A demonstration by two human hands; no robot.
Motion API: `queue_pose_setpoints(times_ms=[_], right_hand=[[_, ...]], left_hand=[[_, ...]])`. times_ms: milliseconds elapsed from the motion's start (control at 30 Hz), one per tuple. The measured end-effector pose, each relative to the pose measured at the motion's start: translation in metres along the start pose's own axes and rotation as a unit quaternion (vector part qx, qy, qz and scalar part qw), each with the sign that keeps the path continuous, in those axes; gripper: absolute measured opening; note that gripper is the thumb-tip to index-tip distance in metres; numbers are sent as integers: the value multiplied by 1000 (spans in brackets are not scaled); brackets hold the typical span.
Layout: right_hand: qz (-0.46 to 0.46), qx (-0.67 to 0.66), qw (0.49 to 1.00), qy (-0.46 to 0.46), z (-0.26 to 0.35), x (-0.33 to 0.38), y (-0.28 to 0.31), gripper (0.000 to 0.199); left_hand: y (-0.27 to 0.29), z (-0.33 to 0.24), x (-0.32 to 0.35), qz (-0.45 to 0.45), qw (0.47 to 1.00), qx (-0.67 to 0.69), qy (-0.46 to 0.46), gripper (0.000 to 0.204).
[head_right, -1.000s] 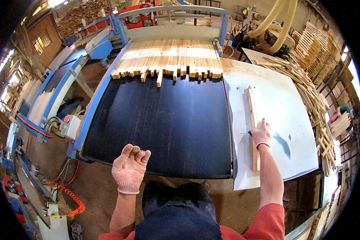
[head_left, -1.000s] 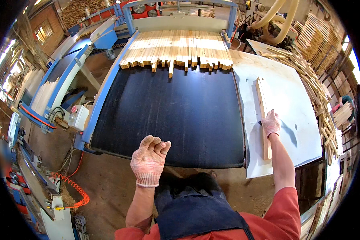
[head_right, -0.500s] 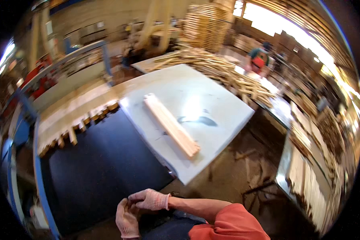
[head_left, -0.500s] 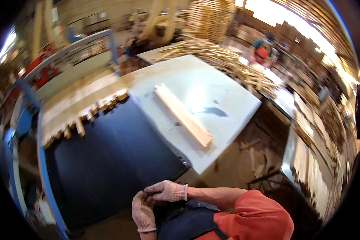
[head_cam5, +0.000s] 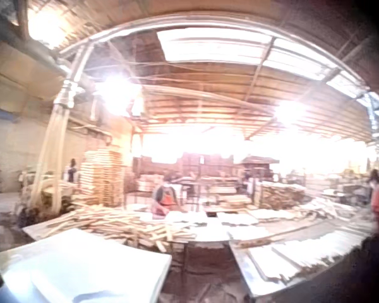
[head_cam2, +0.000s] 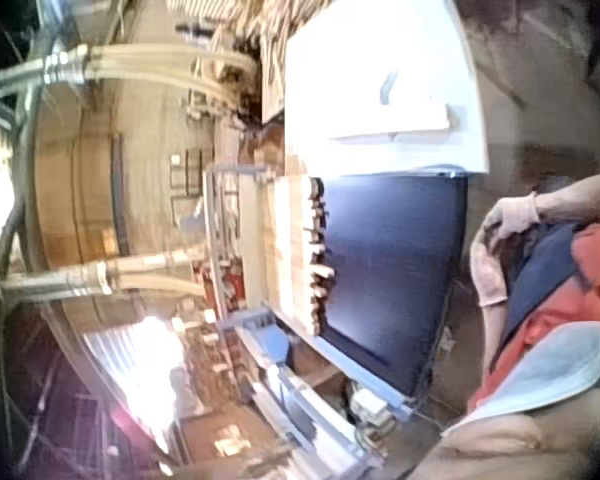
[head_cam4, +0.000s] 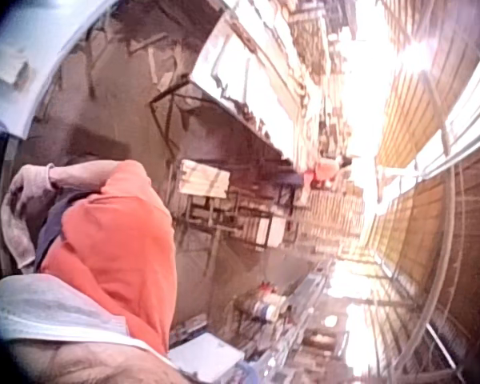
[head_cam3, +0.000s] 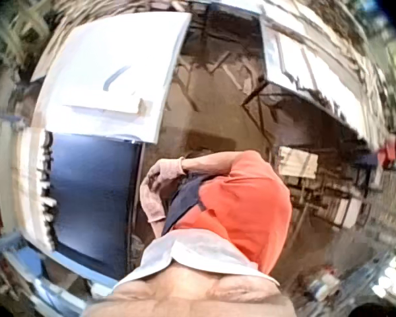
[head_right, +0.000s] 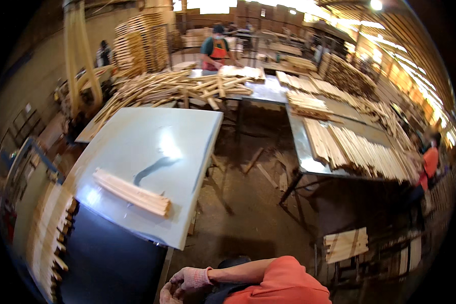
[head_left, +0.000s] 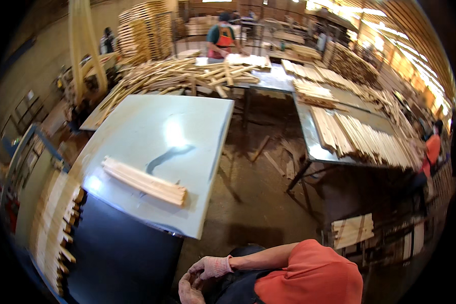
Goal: The person collects bundles of thin wooden slats from a large table and places them onto a conveyor belt system, repeating this action with several stacks.
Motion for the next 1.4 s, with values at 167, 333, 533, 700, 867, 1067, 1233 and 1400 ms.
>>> queue_pose_setpoints(times_ms=[167, 333, 533, 700, 867, 1067, 1233, 1400], right_hand=[[-63, -13, 998, 26, -35, 34, 31, 52], [-168, 40, 984, 35, -78, 108, 78, 52], [-298, 33, 950, -85, -130, 205, 122, 59], [-431, 142, 877, -158, -164, 275, 160, 50], [-586, 126, 780, -178, -192, 365, 191, 44], [-609, -68, 754, -238, -228, 398, 192, 38], [-669, 3, 697, -258, -242, 412, 237, 41], [-590, -73, 766, -245, -240, 400, 294, 51]], left_hand=[[-63, 9, -19, 34, 996, 1, 77, 49], [-144, 36, -31, 55, 987, 10, 153, 50], [-229, 96, -47, 132, 958, 79, 242, 52], [-311, 141, -75, 330, 869, 186, 319, 51], [-375, 145, -86, 482, 837, -52, 252, 53], [-449, 161, -121, 553, 758, -309, 155, 44], [-479, 190, -172, 532, 768, -330, 132, 37], [-503, 214, -242, 440, 842, -88, 300, 38]])
Point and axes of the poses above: each hand's wrist, its own x-axis away from the middle knuckle, its own y-axis out of the back of the hand, z = x × y, the point moved 4 cm from there along -x, towards the middle knuckle, and after that the axes turned 14 degrees about x, right-handed, at the moved point
